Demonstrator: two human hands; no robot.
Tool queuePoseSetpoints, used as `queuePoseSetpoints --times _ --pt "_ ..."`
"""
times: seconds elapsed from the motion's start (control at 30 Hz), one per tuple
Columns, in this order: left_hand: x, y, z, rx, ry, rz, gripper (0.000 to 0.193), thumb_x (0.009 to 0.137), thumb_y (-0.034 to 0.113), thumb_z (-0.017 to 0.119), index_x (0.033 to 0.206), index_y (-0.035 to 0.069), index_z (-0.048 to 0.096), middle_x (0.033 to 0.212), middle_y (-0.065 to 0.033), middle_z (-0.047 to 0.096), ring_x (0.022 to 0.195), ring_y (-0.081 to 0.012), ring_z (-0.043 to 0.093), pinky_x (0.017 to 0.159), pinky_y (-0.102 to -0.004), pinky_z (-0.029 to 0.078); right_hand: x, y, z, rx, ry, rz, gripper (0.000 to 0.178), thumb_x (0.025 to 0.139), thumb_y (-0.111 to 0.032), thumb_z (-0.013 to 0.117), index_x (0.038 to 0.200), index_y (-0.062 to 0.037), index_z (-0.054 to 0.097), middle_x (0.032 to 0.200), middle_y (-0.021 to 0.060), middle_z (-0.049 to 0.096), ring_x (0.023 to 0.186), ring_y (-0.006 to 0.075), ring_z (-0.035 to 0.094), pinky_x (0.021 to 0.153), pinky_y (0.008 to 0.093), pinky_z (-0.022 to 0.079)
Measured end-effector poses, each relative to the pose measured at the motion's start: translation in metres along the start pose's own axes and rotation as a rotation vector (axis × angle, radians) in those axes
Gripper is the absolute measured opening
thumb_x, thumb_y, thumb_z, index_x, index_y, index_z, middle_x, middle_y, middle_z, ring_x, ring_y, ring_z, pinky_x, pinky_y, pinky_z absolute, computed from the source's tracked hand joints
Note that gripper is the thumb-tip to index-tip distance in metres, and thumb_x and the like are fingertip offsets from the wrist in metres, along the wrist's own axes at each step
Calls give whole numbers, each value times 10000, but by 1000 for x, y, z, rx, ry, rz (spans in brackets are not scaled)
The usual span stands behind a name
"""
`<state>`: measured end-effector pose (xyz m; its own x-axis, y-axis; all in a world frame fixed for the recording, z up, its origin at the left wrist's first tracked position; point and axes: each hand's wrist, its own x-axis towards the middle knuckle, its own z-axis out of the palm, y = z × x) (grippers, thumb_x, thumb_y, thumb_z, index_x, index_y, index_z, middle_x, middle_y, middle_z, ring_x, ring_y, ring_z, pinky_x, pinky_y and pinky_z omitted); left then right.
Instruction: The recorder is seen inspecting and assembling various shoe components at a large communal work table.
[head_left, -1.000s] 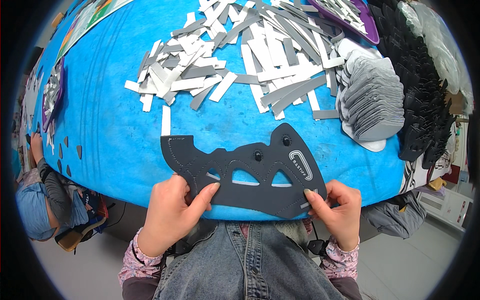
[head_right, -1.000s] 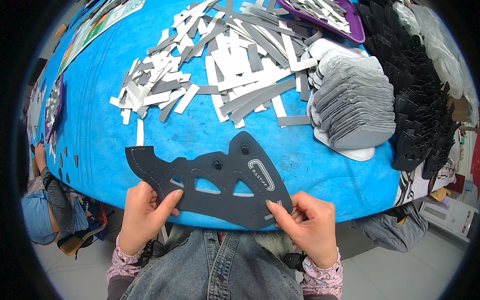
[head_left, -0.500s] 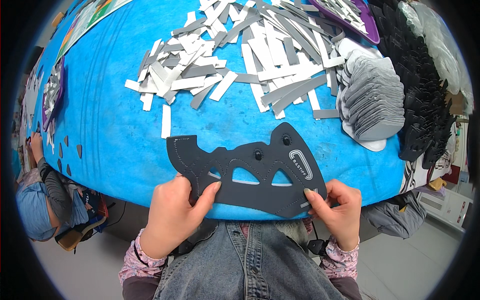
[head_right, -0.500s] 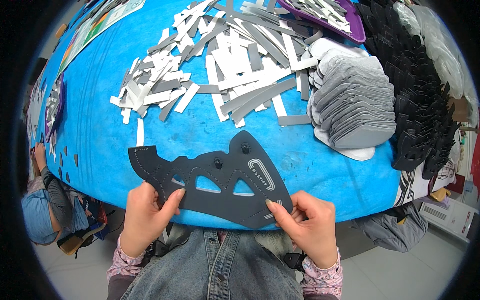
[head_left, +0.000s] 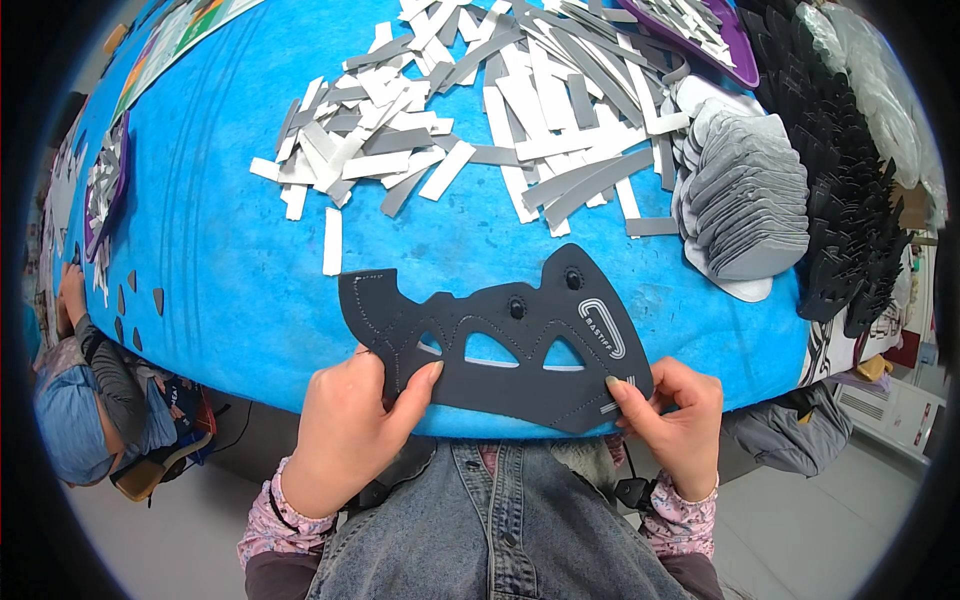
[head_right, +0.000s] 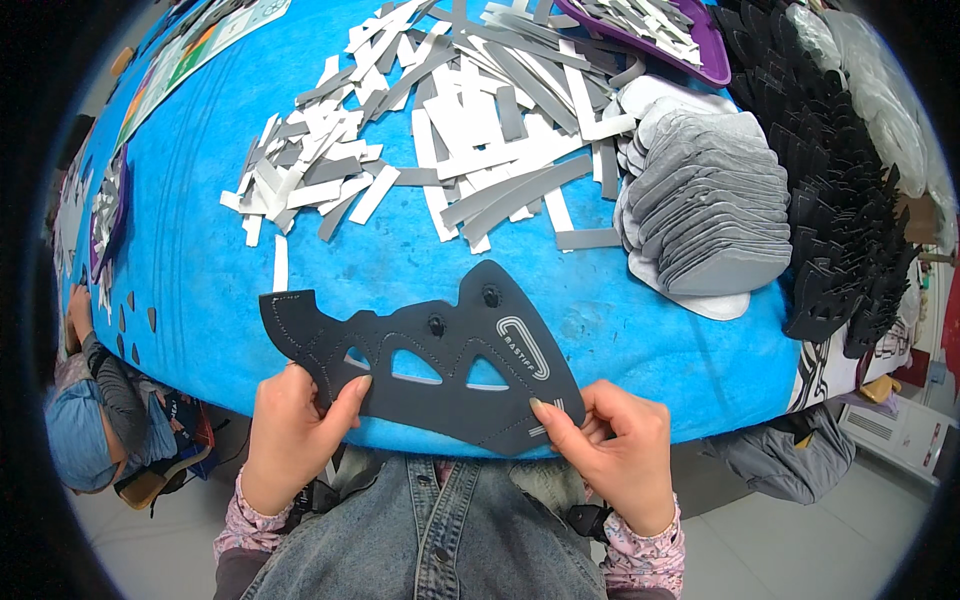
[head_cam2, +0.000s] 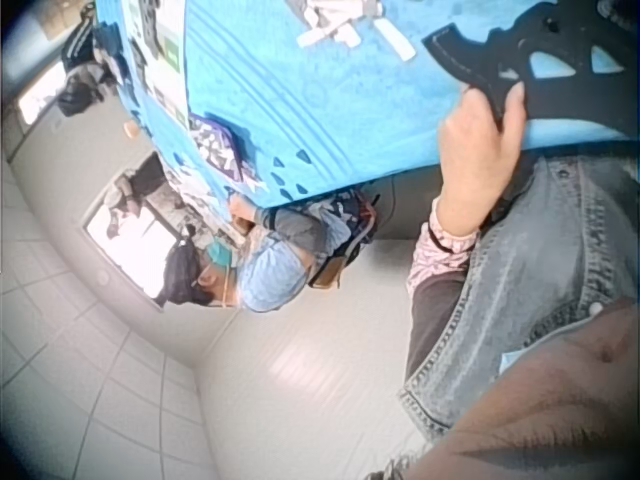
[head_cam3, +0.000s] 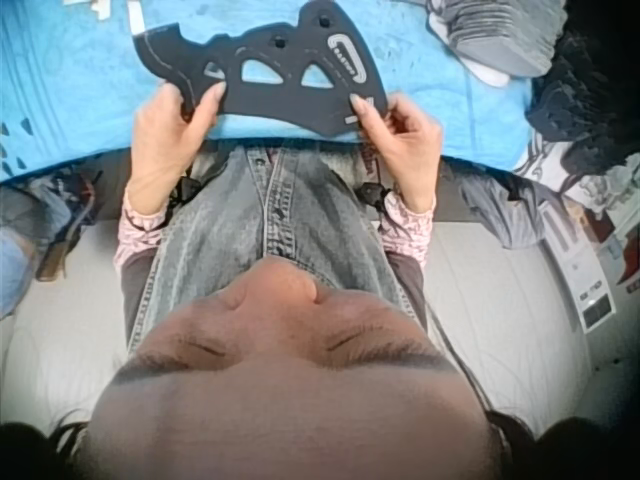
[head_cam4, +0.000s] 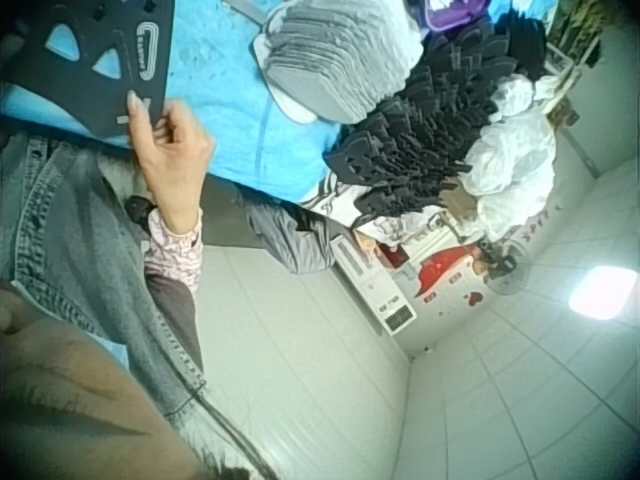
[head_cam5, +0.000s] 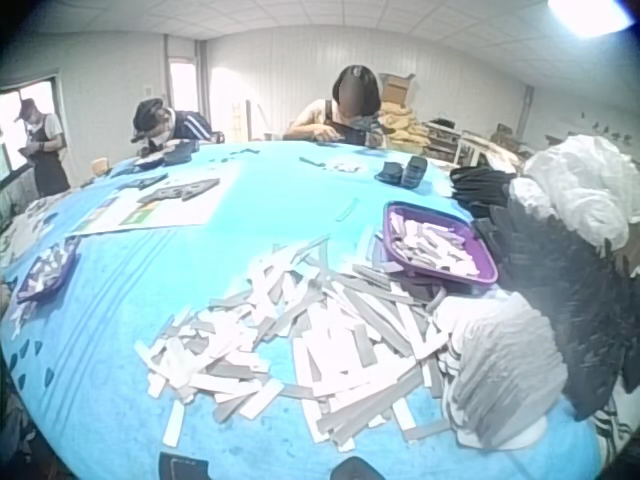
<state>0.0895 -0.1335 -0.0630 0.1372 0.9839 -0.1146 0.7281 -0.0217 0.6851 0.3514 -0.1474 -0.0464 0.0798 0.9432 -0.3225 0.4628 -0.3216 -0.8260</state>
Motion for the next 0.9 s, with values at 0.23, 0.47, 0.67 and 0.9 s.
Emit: queuePoseSetpoints --times 0.23,0.47,0.67,0.9 --pt "1 0 1 -4 9 13 406 763 172 710 592 33 370 449 -115 422 344 -244 433 342 -346 315 0 -2 0 -30 3 1 233 756 -100 722 632 9 557 504 -5 533 370 4 437 343 154 291" --pt "4 10 -9 126 52 -67 375 717 262 753 619 29 476 432 -62 461 339 -197 458 347 -318 330 1 -1 2 -53 27 -19 242 749 -109 730 624 4 556 495 -18 513 385 -4 406 361 158 270" --pt "7 8 -24 370 98 -74 347 642 261 796 644 18 547 430 -36 474 345 -107 413 375 -238 296 -1 0 2 -64 55 -22 253 743 -121 736 621 1 551 483 -29 473 419 -5 372 382 167 261" --pt "-21 17 -13 349 27 630 257 749 293 646 769 105 472 1094 -50 639 634 -141 542 558 -251 378 0 -5 0 -94 -33 -22 178 762 -66 699 669 9 567 551 19 585 469 48 559 407 159 370"
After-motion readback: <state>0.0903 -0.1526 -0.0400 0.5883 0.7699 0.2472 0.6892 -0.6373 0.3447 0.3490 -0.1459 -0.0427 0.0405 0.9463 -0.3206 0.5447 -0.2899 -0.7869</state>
